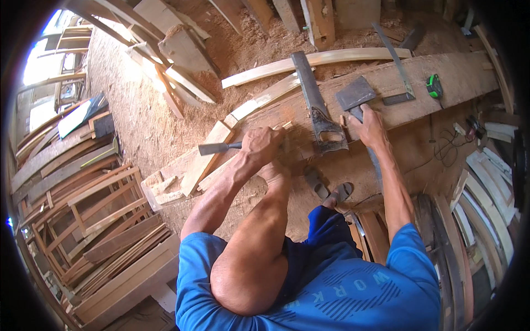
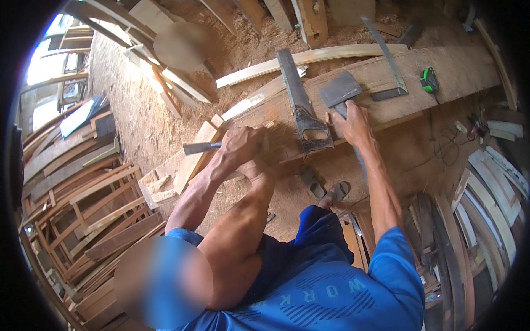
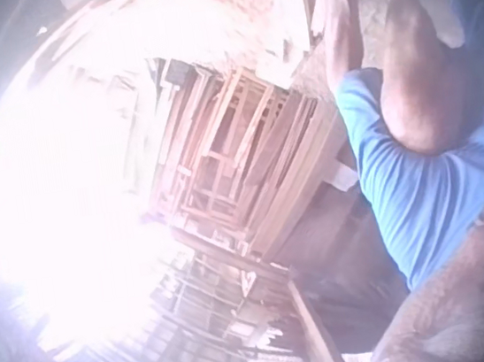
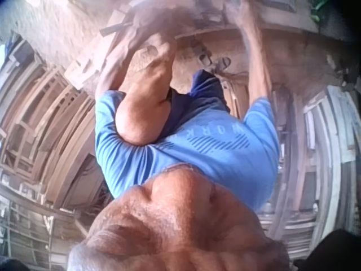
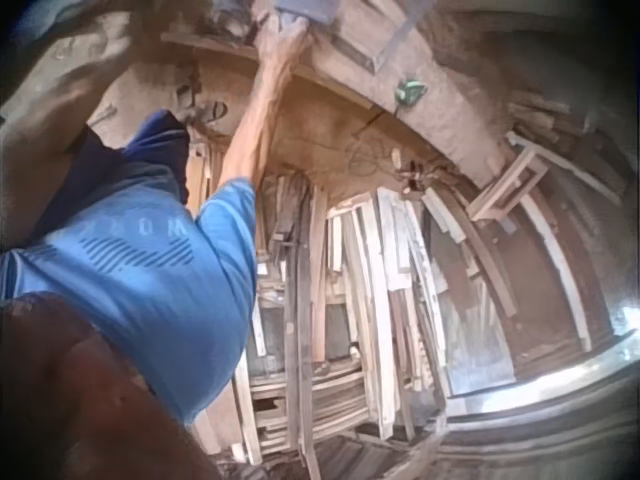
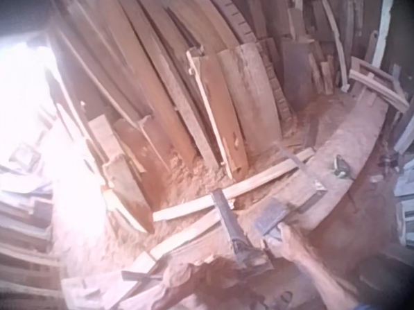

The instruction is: The person marks wood pieces using a square and pencil, measures them with a tape measure, and then uses a hand saw and a chisel with a hammer to shape the wood.

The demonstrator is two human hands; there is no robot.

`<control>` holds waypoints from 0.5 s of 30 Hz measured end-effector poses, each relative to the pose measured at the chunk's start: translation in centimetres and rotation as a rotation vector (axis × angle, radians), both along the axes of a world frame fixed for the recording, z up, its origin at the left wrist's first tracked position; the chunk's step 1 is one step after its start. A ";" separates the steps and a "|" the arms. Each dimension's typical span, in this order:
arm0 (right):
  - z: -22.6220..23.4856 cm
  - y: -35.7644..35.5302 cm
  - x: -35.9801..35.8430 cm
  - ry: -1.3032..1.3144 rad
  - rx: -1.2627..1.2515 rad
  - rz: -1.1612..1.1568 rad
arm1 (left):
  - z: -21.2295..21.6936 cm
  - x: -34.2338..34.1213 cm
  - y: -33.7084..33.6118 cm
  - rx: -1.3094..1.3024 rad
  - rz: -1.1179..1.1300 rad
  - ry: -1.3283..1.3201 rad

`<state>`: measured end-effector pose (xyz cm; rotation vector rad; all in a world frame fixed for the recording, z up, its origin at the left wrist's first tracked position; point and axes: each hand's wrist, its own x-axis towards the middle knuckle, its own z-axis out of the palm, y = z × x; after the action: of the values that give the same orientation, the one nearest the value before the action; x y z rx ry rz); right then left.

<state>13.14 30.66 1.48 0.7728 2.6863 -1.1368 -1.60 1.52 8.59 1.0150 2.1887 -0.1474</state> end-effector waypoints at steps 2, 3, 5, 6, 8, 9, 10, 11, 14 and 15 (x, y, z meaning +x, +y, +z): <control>-0.2 -0.2 0.3 0.063 0.261 0.043 | -0.8 0.1 -0.5 0.052 -0.039 0.016; -0.2 -0.5 0.5 0.068 0.262 0.057 | -1.1 0.3 -0.8 0.104 -0.093 0.031; 0.7 -0.7 1.2 -0.052 0.361 0.064 | 1.2 1.2 0.9 0.106 -0.052 -0.052; 1.0 -0.9 1.9 -0.051 0.371 0.072 | 2.5 1.9 1.6 0.188 -0.091 0.011; 2.1 -1.6 2.8 0.124 0.655 0.202 | 4.9 3.3 2.5 0.273 -0.121 0.090; 2.7 -2.1 2.9 0.129 0.661 0.210 | 5.7 4.2 2.7 0.456 -0.167 0.163; 4.6 -3.5 2.3 0.181 0.119 0.044 | 6.5 5.1 2.7 0.634 -0.209 0.242; 5.9 -4.8 1.9 0.211 -0.422 -0.120 | 6.6 6.0 3.1 0.636 -0.195 0.248; 7.7 -8.0 0.9 0.290 -1.123 -0.170 | 6.8 7.9 4.0 1.026 -0.357 0.313; 8.4 -8.6 0.5 0.302 -1.354 -0.191 | 6.5 8.5 3.9 1.059 -0.374 0.317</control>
<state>13.60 22.09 9.92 0.5567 1.3134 -2.6861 6.88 5.39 15.07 2.0789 2.3131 0.8196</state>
